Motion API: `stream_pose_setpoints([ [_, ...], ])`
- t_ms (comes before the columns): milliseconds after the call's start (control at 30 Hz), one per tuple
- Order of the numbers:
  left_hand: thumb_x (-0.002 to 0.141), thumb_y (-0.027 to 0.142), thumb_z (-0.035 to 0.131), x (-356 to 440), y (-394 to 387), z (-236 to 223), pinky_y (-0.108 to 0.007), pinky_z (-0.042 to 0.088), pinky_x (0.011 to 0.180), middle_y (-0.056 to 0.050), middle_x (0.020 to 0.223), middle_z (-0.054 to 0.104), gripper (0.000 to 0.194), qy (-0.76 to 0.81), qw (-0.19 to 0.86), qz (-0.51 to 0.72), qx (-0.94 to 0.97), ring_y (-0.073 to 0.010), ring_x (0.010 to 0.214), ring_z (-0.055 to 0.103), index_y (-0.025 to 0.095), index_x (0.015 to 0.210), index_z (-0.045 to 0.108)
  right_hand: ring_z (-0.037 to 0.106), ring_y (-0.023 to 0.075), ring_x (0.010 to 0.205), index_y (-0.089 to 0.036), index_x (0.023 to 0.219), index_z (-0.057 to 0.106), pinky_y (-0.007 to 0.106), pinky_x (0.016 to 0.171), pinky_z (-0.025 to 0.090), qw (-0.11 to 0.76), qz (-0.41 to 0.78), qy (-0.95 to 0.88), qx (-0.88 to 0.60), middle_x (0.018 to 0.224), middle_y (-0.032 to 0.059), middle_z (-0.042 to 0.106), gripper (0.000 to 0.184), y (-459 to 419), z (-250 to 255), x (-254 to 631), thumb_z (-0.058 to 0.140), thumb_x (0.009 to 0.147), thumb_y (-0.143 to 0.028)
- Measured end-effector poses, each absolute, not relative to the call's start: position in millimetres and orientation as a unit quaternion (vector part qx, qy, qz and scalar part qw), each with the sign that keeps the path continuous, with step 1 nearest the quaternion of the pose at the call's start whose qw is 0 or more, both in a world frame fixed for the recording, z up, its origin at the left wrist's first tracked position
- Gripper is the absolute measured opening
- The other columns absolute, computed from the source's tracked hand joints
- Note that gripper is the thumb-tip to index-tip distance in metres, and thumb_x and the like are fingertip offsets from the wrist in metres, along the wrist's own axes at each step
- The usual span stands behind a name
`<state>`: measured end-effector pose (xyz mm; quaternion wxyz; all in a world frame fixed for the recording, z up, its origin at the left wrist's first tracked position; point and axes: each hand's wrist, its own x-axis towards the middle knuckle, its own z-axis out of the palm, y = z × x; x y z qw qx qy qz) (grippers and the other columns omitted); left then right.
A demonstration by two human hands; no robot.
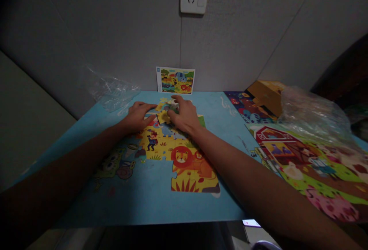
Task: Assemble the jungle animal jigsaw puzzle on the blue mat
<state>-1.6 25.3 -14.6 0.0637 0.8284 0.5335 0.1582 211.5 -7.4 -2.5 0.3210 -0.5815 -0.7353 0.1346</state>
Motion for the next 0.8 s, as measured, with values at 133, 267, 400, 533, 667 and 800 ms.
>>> stream_pose_setpoints([
  [133,0.091,0.034,0.052,-1.2,25.2,-13.5,-0.054,0.03,0.118,-0.012,0.148,0.056,0.059,0.532,0.095,0.158,0.827,-0.0353,0.141,0.04,0.02,0.149,0.048,0.044,0.0368,0.142,-0.014,0.157,0.033,0.061,0.118,0.023,0.243,0.182,-0.728,-0.614,0.151,0.0172,0.054,0.073,-3.4,-3.2,211.3,0.041,0.089,-0.041],
  [267,0.09,0.032,0.053,-2.4,27.5,-14.0,-0.058,0.029,0.117,-0.012,0.144,0.06,0.058,0.512,0.118,0.171,0.834,-0.0378,0.14,0.042,0.021,0.147,0.05,0.04,0.0354,0.146,-0.016,0.16,0.026,0.066,0.12,0.015,0.237,0.215,-0.737,-0.596,0.156,0.0131,0.05,0.078,-0.5,-5.9,209.7,0.042,0.086,-0.036],
  [400,0.09,0.03,0.053,-3.0,28.0,-14.1,-0.061,0.03,0.115,-0.012,0.141,0.062,0.054,0.494,0.127,0.182,0.841,-0.0382,0.137,0.045,0.024,0.144,0.054,0.043,0.034,0.143,-0.016,0.16,0.026,0.064,0.119,0.018,0.243,0.215,-0.726,-0.607,0.153,0.013,0.053,0.079,2.1,-6.9,209.7,0.041,0.085,-0.035],
  [533,0.09,0.024,0.05,-1.6,25.0,-12.1,-0.059,0.027,0.116,-0.008,0.143,0.062,0.053,0.492,0.129,0.17,0.844,-0.0363,0.136,0.045,0.027,0.142,0.056,0.044,0.0349,0.142,-0.016,0.159,0.03,0.062,0.118,0.023,0.226,0.188,-0.728,-0.619,0.154,0.0145,0.052,0.078,4.0,-8.3,209.3,0.042,0.084,-0.035],
  [667,0.09,0.021,0.047,0.2,22.7,-10.7,-0.055,0.025,0.118,-0.007,0.147,0.059,0.055,0.492,0.128,0.154,0.847,-0.0337,0.137,0.043,0.027,0.145,0.054,0.043,0.0342,0.143,-0.015,0.158,0.033,0.06,0.119,0.023,0.237,0.194,-0.724,-0.619,0.154,0.0132,0.052,0.078,7.2,-11.5,210.9,0.042,0.083,-0.036],
  [800,0.089,0.016,0.044,0.4,22.6,-11.4,-0.055,0.025,0.118,-0.009,0.144,0.058,0.059,0.489,0.129,0.15,0.85,-0.0333,0.136,0.044,0.027,0.146,0.053,0.053,0.0331,0.134,-0.018,0.157,0.033,0.06,0.113,0.035,0.26,0.17,-0.738,-0.6,0.145,0.013,0.061,0.075,15.8,-19.6,216.0,0.041,0.084,-0.032],
])
